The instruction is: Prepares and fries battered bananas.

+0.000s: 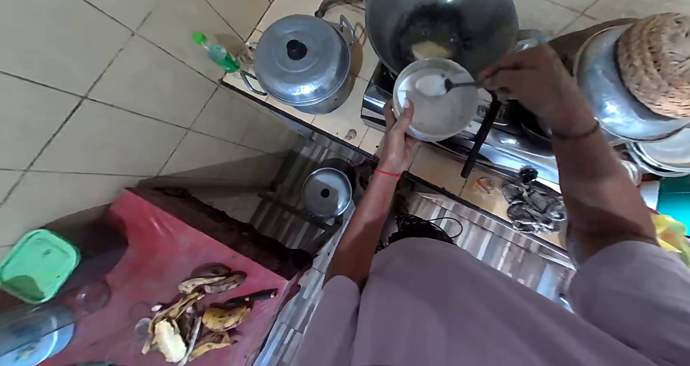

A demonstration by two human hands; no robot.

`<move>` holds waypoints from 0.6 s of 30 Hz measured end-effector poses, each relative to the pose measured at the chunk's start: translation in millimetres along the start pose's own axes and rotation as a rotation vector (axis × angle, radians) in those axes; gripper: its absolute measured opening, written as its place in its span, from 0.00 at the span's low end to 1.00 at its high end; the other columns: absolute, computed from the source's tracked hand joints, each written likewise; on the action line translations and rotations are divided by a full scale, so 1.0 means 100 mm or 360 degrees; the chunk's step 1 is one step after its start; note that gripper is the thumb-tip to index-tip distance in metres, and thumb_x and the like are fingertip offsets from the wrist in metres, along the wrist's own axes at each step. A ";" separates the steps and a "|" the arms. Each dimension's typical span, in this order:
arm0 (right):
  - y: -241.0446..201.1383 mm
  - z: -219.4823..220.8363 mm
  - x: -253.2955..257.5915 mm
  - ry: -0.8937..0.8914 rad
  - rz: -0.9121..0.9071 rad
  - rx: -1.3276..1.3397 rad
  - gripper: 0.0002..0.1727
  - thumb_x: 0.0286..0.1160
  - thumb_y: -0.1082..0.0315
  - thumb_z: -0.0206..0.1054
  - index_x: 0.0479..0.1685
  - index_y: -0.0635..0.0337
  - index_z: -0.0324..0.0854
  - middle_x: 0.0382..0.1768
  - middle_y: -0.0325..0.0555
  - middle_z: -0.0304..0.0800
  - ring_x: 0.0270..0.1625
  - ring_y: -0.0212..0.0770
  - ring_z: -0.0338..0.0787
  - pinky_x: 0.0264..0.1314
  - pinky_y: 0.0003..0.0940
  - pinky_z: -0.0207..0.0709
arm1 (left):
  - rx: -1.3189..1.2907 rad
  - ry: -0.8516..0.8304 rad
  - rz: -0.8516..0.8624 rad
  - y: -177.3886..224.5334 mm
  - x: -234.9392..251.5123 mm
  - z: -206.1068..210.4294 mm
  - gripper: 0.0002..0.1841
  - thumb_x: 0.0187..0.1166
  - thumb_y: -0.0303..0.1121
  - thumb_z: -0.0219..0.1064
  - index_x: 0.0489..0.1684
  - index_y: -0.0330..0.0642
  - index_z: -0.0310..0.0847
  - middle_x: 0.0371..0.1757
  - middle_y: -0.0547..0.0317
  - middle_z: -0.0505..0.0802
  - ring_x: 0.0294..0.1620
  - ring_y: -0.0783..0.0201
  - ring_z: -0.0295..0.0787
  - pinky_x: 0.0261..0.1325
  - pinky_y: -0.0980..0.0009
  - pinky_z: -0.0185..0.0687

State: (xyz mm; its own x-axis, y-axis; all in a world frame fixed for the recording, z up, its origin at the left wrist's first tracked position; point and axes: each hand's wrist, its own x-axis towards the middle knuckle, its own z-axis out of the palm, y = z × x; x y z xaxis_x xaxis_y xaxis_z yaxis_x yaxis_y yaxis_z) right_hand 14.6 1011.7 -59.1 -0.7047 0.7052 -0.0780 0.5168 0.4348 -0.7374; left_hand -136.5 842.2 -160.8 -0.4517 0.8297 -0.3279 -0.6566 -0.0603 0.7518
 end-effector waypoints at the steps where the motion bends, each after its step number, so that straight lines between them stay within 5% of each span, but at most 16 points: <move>1: -0.07 0.09 -0.14 -0.0010 -0.0081 -0.0157 0.13 0.83 0.68 0.60 0.51 0.61 0.91 0.34 0.47 0.90 0.31 0.37 0.83 0.39 0.43 0.78 | -0.0045 -0.0010 0.0021 0.00 0.00 -0.02 0.28 0.91 0.47 0.51 0.88 0.60 0.45 0.68 0.49 0.82 0.57 0.57 0.88 0.53 0.60 0.90; 3: -0.13 0.27 -0.35 -0.0008 -0.0192 -0.0421 0.16 0.87 0.66 0.56 0.62 0.58 0.87 0.34 0.54 0.90 0.32 0.50 0.88 0.39 0.56 0.81 | -0.0090 -0.0042 0.0056 -0.02 -0.08 -0.13 0.30 0.90 0.46 0.51 0.88 0.60 0.42 0.68 0.50 0.81 0.58 0.59 0.88 0.54 0.61 0.90; 6: -0.13 0.45 -0.56 0.0102 -0.0175 -0.0538 0.20 0.91 0.57 0.56 0.66 0.59 0.85 0.42 0.60 0.94 0.40 0.61 0.93 0.45 0.66 0.80 | 0.0075 -0.0044 0.0054 -0.13 -0.40 -0.52 0.32 0.88 0.54 0.56 0.89 0.66 0.49 0.74 0.59 0.81 0.63 0.63 0.86 0.59 0.66 0.86; 8: 0.02 0.55 -0.63 0.0236 -0.0102 -0.0298 0.20 0.91 0.56 0.56 0.64 0.59 0.86 0.50 0.54 0.95 0.49 0.47 0.95 0.57 0.52 0.85 | 0.0199 0.0024 0.0039 -0.18 -0.66 -0.78 0.35 0.85 0.59 0.57 0.91 0.70 0.48 0.77 0.63 0.80 0.66 0.66 0.84 0.64 0.67 0.85; 11: 0.31 1.00 -0.69 0.0269 0.0137 0.0496 0.17 0.92 0.61 0.53 0.57 0.62 0.83 0.44 0.38 0.88 0.41 0.24 0.87 0.49 0.24 0.84 | 0.0195 0.0199 0.0020 -0.26 -0.98 -1.17 0.42 0.80 0.63 0.62 0.93 0.69 0.43 0.79 0.66 0.79 0.69 0.69 0.83 0.66 0.67 0.85; 14: 0.58 1.74 -0.54 0.0051 0.0681 0.1088 0.16 0.92 0.61 0.50 0.50 0.57 0.84 0.35 0.30 0.89 0.33 0.24 0.86 0.38 0.23 0.83 | 0.0180 0.0440 0.0032 -0.45 -1.26 -1.64 0.48 0.75 0.62 0.65 0.94 0.60 0.40 0.78 0.62 0.79 0.69 0.68 0.83 0.67 0.65 0.85; 18: 1.03 2.61 -0.26 -0.0162 0.1078 0.1479 0.22 0.96 0.55 0.46 0.63 0.58 0.81 0.39 0.36 0.90 0.33 0.29 0.87 0.37 0.24 0.83 | 0.0048 0.0715 0.0020 -0.65 -1.59 -2.09 0.53 0.72 0.55 0.66 0.94 0.50 0.31 0.75 0.57 0.79 0.67 0.68 0.83 0.67 0.66 0.85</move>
State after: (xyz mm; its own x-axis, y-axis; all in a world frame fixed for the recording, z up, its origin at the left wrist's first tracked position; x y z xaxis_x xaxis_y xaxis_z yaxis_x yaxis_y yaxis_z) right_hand -40.6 892.1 -308.6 -0.4770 0.5699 -0.6691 0.2765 -0.6253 -0.7297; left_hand -148.6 597.8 -277.1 -0.6813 0.5053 -0.5296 -0.6346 -0.0472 0.7714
